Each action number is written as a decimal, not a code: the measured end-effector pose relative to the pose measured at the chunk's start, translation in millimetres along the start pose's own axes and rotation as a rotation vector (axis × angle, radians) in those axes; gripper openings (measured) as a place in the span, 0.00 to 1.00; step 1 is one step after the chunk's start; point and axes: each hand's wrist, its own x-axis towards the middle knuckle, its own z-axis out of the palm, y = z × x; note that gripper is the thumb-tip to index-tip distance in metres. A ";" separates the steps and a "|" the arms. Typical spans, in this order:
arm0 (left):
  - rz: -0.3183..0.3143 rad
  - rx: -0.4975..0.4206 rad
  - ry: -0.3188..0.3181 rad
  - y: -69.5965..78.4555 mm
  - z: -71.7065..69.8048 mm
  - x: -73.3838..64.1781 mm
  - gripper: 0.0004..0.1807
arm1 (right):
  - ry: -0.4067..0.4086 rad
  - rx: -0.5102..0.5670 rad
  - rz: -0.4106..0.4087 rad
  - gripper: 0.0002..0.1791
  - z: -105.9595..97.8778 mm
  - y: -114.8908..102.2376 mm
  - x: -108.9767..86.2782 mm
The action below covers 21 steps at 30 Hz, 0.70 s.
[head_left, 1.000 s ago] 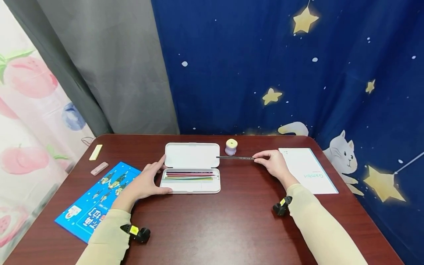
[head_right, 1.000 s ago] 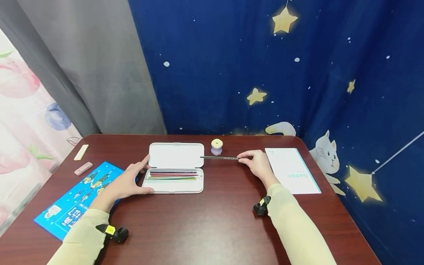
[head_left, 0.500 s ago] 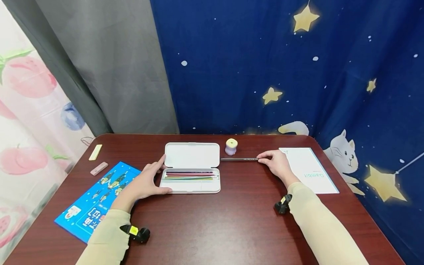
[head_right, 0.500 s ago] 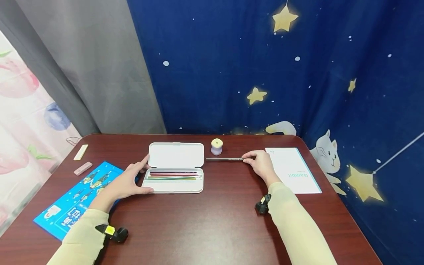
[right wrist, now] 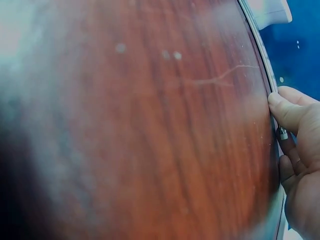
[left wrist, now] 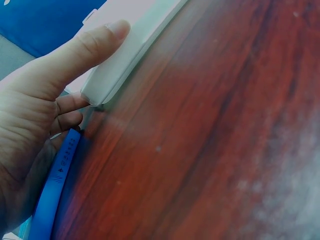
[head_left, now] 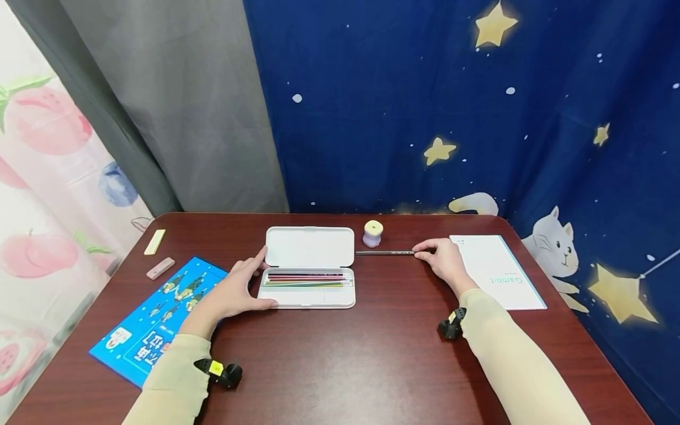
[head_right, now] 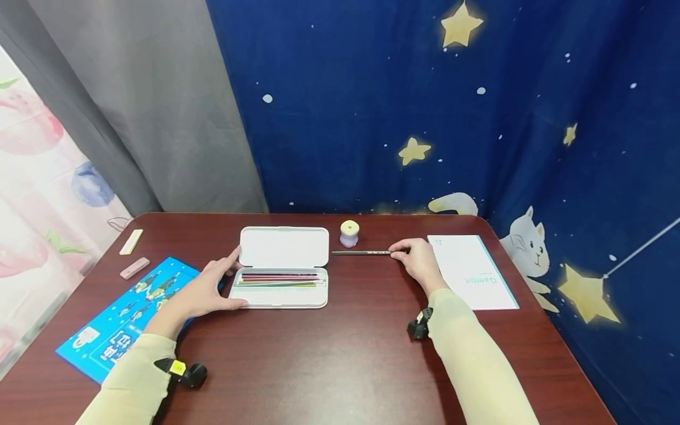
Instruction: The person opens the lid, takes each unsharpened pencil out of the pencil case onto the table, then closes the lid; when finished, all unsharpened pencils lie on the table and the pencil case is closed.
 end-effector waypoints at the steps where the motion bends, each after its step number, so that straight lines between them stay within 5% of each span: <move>1: 0.000 0.000 -0.001 0.3 -0.1 0.1 0.72 | -0.002 0.000 0.001 0.05 -0.3 0.1 0.2; 21: -0.005 -0.005 -0.009 0.6 -0.7 1.2 0.72 | -0.030 0.004 0.024 0.07 -4.1 -0.7 -1.5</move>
